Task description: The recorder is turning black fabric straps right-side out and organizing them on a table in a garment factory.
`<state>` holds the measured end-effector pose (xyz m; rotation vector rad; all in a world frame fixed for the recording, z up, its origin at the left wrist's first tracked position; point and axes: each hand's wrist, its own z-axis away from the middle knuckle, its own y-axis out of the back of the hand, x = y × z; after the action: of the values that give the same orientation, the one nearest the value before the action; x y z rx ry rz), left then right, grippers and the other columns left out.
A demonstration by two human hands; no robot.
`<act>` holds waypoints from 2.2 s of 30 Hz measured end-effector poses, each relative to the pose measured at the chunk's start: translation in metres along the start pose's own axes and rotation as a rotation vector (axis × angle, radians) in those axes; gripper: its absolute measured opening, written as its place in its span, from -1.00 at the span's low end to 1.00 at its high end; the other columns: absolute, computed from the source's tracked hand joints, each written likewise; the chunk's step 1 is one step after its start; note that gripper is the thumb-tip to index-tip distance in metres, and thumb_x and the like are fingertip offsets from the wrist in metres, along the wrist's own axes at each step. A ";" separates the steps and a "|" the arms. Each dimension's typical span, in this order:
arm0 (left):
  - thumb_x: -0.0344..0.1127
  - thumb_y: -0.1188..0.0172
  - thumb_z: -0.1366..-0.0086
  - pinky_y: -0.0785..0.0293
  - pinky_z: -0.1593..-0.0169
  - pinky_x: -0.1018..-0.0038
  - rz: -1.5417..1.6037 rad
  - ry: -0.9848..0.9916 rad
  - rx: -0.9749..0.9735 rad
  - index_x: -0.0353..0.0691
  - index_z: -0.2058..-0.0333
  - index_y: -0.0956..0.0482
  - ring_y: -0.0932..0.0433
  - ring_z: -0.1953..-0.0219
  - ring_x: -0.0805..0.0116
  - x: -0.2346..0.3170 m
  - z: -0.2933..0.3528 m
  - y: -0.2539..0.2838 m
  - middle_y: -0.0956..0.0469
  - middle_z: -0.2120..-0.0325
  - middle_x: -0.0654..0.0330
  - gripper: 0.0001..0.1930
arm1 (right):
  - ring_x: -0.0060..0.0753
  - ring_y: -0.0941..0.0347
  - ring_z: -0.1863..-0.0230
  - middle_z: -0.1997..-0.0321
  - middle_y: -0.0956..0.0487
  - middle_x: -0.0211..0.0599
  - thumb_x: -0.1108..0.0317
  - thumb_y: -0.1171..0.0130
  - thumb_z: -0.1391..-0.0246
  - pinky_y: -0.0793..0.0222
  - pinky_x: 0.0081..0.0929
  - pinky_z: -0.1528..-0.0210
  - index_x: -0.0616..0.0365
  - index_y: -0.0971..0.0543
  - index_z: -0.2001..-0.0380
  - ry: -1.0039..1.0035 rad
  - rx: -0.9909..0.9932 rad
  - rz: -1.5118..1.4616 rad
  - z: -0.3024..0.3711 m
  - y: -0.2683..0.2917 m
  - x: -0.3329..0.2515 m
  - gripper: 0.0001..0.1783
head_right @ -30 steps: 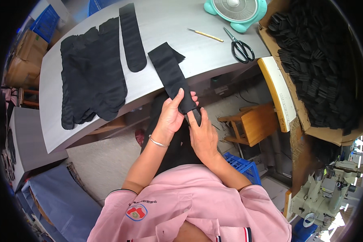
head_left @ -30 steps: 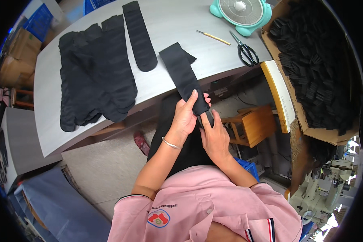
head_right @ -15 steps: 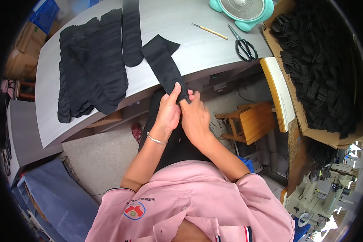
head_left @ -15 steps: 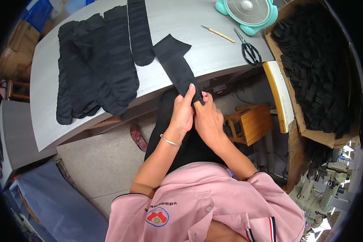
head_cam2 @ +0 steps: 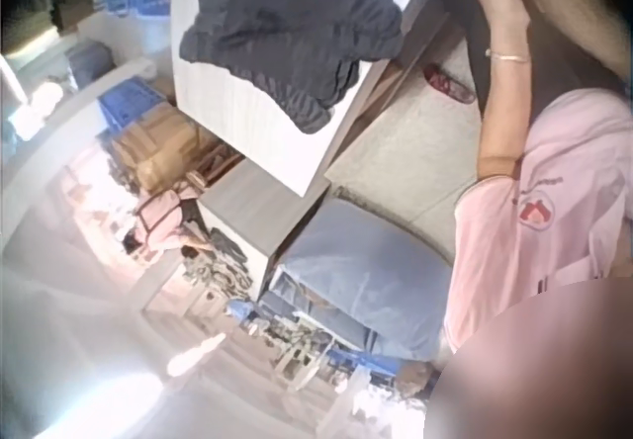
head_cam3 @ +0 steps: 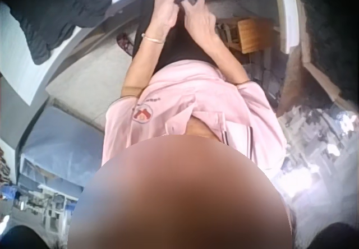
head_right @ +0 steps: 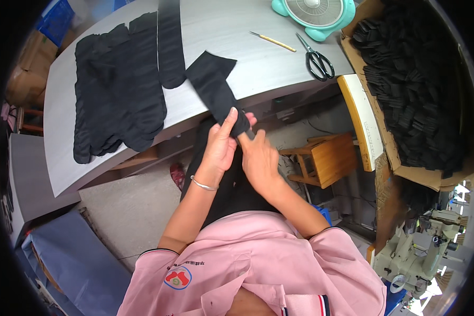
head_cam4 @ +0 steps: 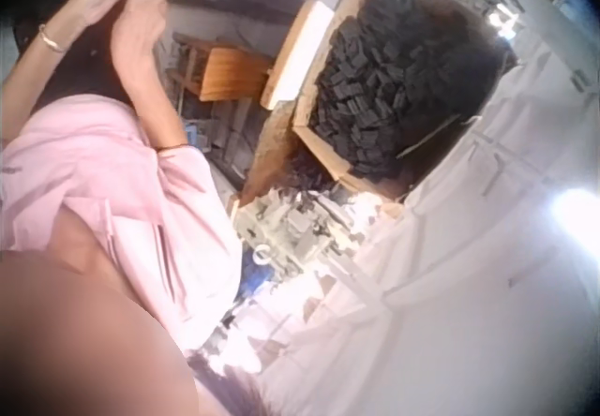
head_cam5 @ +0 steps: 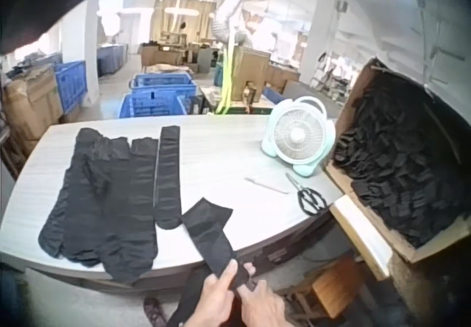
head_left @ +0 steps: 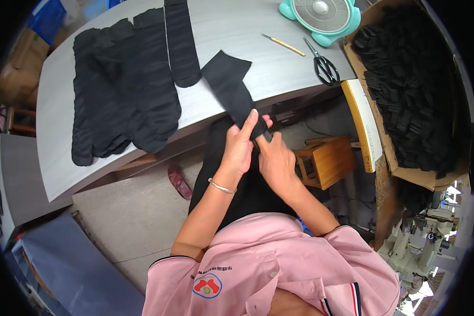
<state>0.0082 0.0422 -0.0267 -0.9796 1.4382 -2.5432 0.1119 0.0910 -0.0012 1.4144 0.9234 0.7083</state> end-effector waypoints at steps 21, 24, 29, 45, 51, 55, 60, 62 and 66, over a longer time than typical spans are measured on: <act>-0.03 -0.13 -0.44 -0.55 0.14 0.42 0.026 0.004 -0.020 -0.28 0.27 -0.55 -0.59 0.28 0.37 0.002 0.003 0.003 -0.59 0.36 0.16 -0.63 | 0.10 -0.54 0.22 -0.04 -0.38 0.23 0.56 -0.20 0.04 -0.56 -0.19 0.29 -0.30 -0.24 -0.38 0.009 0.040 0.016 0.026 -0.001 -0.009 -0.10; -0.04 -0.14 -0.43 -0.54 0.09 0.39 -0.032 -0.015 -0.061 -0.29 0.22 -0.55 -0.60 0.26 0.34 -0.003 0.004 0.004 -0.60 0.33 0.15 -0.64 | 0.10 -0.54 0.22 -0.01 -0.37 0.19 0.58 -0.19 0.04 -0.55 -0.20 0.34 -0.26 -0.28 -0.35 -0.058 -0.020 0.045 0.026 -0.005 -0.007 -0.15; -0.04 -0.15 -0.42 -0.51 -0.03 0.34 -0.090 -0.015 -0.174 -0.29 0.17 -0.54 -0.59 0.16 0.31 -0.011 -0.004 0.007 -0.61 0.27 0.14 -0.63 | 0.11 -0.54 0.25 0.13 -0.41 0.10 0.58 -0.14 0.00 -0.53 -0.15 0.41 -0.23 -0.35 -0.27 -0.048 0.110 -0.120 -0.022 -0.022 -0.001 -0.26; -0.10 -0.16 -0.43 -0.55 0.14 0.40 -0.037 -0.002 -0.084 -0.30 0.25 -0.53 -0.57 0.29 0.38 -0.004 -0.004 0.004 -0.59 0.34 0.14 -0.68 | 0.05 -0.55 0.33 0.38 -0.53 0.02 0.42 -0.10 -0.06 -0.52 -0.11 0.36 0.17 -0.55 0.42 -0.075 0.088 -0.112 -0.025 -0.023 -0.010 -0.92; -0.08 -0.16 -0.43 -0.57 0.13 0.40 0.038 0.034 -0.062 -0.32 0.21 -0.54 -0.61 0.24 0.36 0.000 0.004 0.004 -0.61 0.28 0.11 -0.66 | 0.10 -0.55 0.20 0.02 -0.45 0.19 0.50 -0.15 -0.02 -0.53 -0.10 0.30 -0.06 -0.50 -0.06 0.002 0.089 -0.088 0.014 -0.005 -0.005 -0.52; -0.11 -0.19 -0.41 -0.58 0.11 0.40 -0.041 -0.031 -0.043 -0.35 0.12 -0.55 -0.65 0.20 0.31 -0.003 0.004 0.001 -0.64 0.20 0.04 -0.65 | 0.10 -0.54 0.19 -0.05 -0.37 0.23 0.59 -0.19 0.05 -0.56 -0.15 0.26 -0.21 -0.34 -0.27 -0.076 0.019 -0.019 0.032 -0.002 -0.011 -0.22; -0.11 -0.15 -0.44 -0.56 0.03 0.36 -0.078 -0.018 -0.094 -0.35 0.16 -0.56 -0.62 0.18 0.31 -0.012 0.002 0.005 -0.63 0.23 0.07 -0.66 | 0.00 -0.56 0.24 0.04 -0.42 0.10 0.46 -0.12 -0.08 -0.56 -0.24 0.36 -0.15 -0.50 -0.06 -0.108 0.139 -0.062 -0.006 -0.021 -0.009 -0.55; -0.08 -0.12 -0.45 -0.51 -0.09 0.33 -0.055 -0.005 -0.167 -0.39 0.11 -0.52 -0.58 0.07 0.28 -0.012 -0.004 0.005 -0.61 0.16 0.05 -0.61 | -0.15 -0.57 0.36 0.27 -0.49 -0.12 0.31 -0.07 -0.14 -0.52 -0.32 0.46 -0.14 -0.55 0.15 -0.079 0.252 0.060 -0.024 -0.031 -0.004 -0.80; -0.14 -0.15 -0.43 -0.54 -0.05 0.33 0.051 0.011 -0.110 -0.35 0.10 -0.54 -0.59 0.06 0.26 -0.009 -0.008 0.008 -0.61 0.13 0.04 -0.67 | -0.29 -0.54 0.34 0.28 -0.50 -0.20 0.28 -0.12 -0.06 -0.46 -0.40 0.48 -0.13 -0.56 0.28 -0.114 0.152 0.194 -0.019 -0.021 -0.009 -0.86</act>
<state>0.0088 0.0468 -0.0404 -0.9321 1.6003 -2.4605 0.0885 0.0919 -0.0197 1.6785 0.7705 0.7043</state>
